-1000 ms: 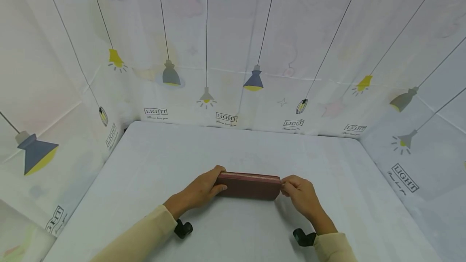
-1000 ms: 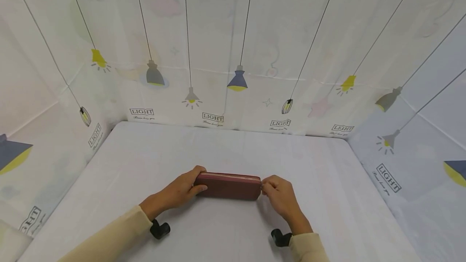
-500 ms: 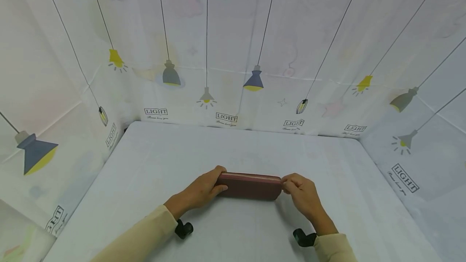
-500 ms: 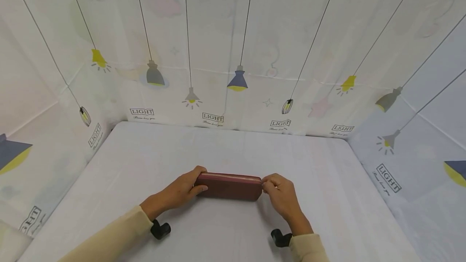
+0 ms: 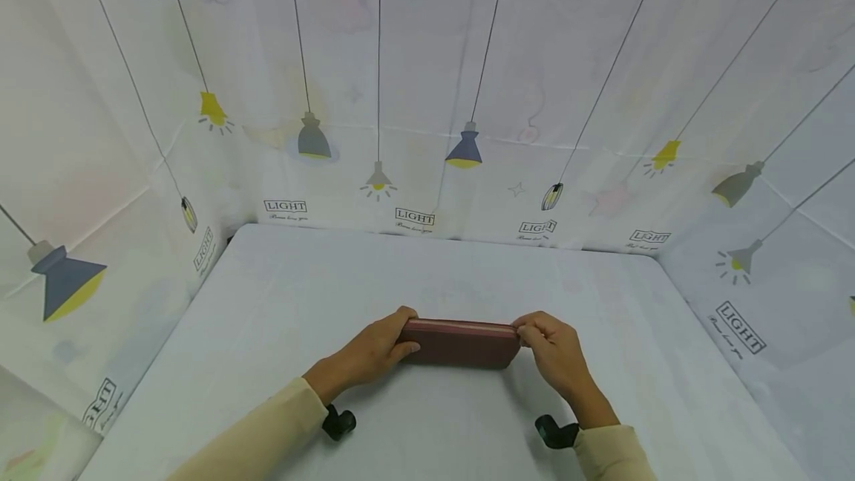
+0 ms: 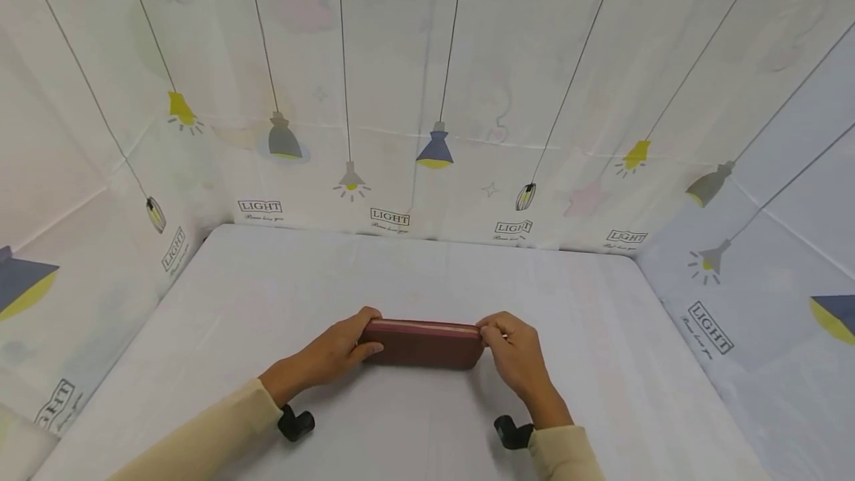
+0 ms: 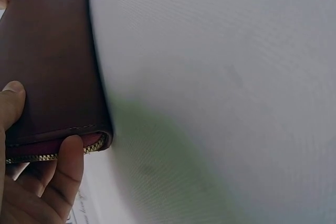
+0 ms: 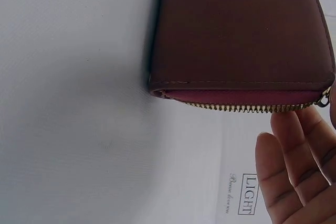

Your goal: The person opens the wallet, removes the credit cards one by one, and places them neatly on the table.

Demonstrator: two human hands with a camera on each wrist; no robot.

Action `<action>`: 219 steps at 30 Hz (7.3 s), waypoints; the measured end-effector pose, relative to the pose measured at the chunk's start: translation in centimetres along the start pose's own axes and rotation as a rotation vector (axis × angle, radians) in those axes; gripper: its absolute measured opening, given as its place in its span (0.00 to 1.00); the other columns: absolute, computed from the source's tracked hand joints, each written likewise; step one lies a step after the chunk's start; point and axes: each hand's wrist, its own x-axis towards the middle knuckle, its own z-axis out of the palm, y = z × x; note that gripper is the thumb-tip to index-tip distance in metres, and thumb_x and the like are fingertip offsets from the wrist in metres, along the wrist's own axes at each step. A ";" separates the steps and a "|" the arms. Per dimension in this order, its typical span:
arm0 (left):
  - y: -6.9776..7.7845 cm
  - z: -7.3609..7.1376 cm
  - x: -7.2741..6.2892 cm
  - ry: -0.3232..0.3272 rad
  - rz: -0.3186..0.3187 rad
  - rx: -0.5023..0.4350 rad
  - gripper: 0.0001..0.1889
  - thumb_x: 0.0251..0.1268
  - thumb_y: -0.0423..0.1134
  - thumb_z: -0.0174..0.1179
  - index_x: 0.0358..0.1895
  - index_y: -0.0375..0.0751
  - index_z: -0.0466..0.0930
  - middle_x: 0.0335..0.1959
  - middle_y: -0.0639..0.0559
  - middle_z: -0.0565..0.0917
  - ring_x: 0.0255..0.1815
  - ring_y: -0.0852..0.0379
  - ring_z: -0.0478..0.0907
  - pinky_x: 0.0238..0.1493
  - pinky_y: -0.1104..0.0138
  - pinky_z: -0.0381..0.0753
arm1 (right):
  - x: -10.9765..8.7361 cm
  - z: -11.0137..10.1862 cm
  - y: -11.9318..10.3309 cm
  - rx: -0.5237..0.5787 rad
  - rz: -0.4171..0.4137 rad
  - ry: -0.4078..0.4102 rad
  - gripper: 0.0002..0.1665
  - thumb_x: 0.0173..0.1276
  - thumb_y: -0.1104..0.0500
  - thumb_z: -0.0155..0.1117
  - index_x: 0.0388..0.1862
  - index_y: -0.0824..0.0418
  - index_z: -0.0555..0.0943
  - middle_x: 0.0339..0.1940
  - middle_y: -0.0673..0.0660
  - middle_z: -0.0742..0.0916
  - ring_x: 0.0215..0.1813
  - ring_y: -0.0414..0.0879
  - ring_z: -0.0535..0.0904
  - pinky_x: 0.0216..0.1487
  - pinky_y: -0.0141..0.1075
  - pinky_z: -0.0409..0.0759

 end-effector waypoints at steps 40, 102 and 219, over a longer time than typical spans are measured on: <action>0.1 0.5 0.3 -0.010 -0.004 0.015 0.19 0.80 0.46 0.58 0.66 0.50 0.65 0.55 0.57 0.80 0.52 0.62 0.78 0.55 0.60 0.79 | 0.8 1.3 -1.4 0.030 -0.114 0.004 0.16 0.74 0.68 0.56 0.32 0.54 0.86 0.42 0.51 0.89 0.39 0.45 0.81 0.38 0.36 0.81; 5.9 1.1 5.8 0.203 0.444 0.342 0.10 0.76 0.45 0.64 0.51 0.46 0.88 0.43 0.57 0.87 0.43 0.60 0.82 0.44 0.67 0.81 | 0.5 3.4 -4.0 -0.110 -0.318 -0.079 0.16 0.78 0.62 0.61 0.29 0.45 0.79 0.40 0.43 0.83 0.40 0.38 0.78 0.38 0.34 0.80; 2.0 -2.3 0.6 0.189 -0.163 -0.441 0.15 0.74 0.29 0.45 0.24 0.35 0.69 0.46 0.47 0.88 0.47 0.53 0.84 0.48 0.57 0.86 | -0.2 2.6 -0.9 -0.081 -0.192 -0.084 0.10 0.71 0.62 0.69 0.43 0.48 0.79 0.41 0.44 0.84 0.41 0.41 0.78 0.44 0.38 0.78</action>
